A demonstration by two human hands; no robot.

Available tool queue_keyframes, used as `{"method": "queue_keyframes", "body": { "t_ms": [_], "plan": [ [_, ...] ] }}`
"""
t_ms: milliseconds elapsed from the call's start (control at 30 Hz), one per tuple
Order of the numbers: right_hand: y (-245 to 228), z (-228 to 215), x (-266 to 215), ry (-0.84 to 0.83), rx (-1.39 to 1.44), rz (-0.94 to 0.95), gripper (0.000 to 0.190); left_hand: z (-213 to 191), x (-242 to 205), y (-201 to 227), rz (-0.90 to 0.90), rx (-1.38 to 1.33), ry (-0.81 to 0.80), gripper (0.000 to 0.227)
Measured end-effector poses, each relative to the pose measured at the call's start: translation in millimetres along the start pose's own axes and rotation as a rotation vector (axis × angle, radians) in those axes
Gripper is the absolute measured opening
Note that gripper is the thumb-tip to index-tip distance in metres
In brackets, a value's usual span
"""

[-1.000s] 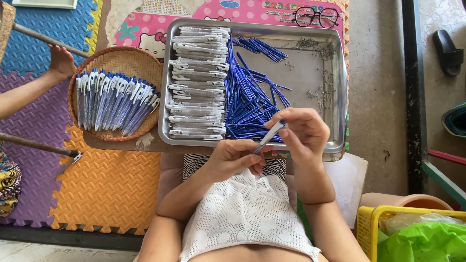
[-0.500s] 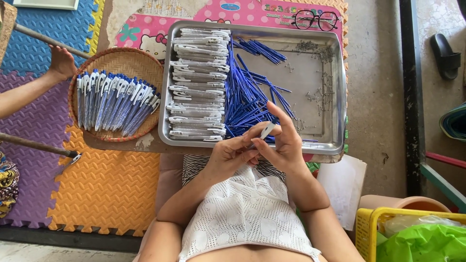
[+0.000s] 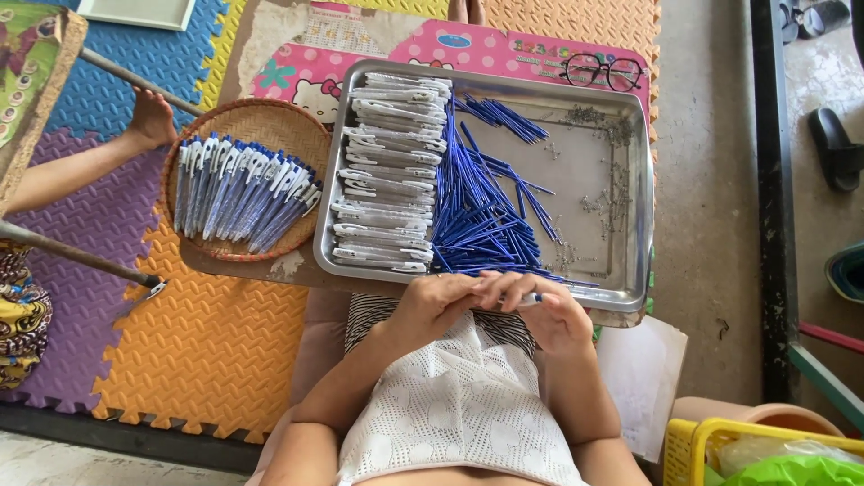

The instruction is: Assembling ballpoint pens by inserting ink refills into barrels and attaching caps.

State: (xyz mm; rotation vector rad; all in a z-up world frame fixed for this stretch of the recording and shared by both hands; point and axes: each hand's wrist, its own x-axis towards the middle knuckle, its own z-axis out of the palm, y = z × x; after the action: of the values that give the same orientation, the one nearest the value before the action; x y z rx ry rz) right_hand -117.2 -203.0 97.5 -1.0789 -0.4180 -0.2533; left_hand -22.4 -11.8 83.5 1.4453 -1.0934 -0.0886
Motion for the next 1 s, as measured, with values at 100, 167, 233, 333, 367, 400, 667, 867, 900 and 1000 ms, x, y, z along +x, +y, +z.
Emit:
{"method": "queue_keyframes", "body": {
  "t_ms": [100,167,233,333,367,400,667,867,900,1000],
  "plan": [
    [3.3,-4.1,-9.9,0.004,0.065,0.030,0.046,6.5,-10.5,-7.0,-0.002,0.038,-0.026,0.016],
    [9.8,-9.8,-16.3,0.002,0.056,0.032,0.045,3.2,-7.5,-0.2,-0.027,0.035,-0.061,0.017],
    [15.2,-14.6,-21.3,-0.001,0.049,0.035,0.045,2.7,-6.1,3.3,-0.055,0.033,-0.095,0.018],
    [27.3,-23.5,-32.5,0.048,-0.011,-0.011,0.048,6.7,-6.3,2.9,-0.117,-0.057,-0.100,0.021],
    [34.3,-28.7,-40.1,0.105,-0.052,-0.018,0.048,9.1,-6.3,2.8,-0.135,-0.067,-0.113,0.022],
    [41.3,-34.1,-47.7,0.162,-0.092,-0.025,0.050,11.5,-6.2,2.7,-0.152,-0.076,-0.125,0.023],
    [32.8,-9.0,-46.9,0.359,-0.301,0.034,0.033,17.2,-14.7,-4.0,-0.256,-0.110,-0.172,0.020],
    [32.1,-16.1,-49.2,0.351,-0.360,0.078,0.030,26.8,-26.8,-13.5,-0.282,-0.103,-0.153,0.018],
    [32.5,-16.7,-49.8,0.362,-0.361,0.078,0.029,28.7,-28.7,-17.9,-0.283,-0.122,-0.149,0.018],
    [39.0,-22.0,-51.8,0.357,-0.387,0.052,0.028,28.3,-30.1,-18.0,-0.299,-0.106,-0.167,0.018]
  ]
}}
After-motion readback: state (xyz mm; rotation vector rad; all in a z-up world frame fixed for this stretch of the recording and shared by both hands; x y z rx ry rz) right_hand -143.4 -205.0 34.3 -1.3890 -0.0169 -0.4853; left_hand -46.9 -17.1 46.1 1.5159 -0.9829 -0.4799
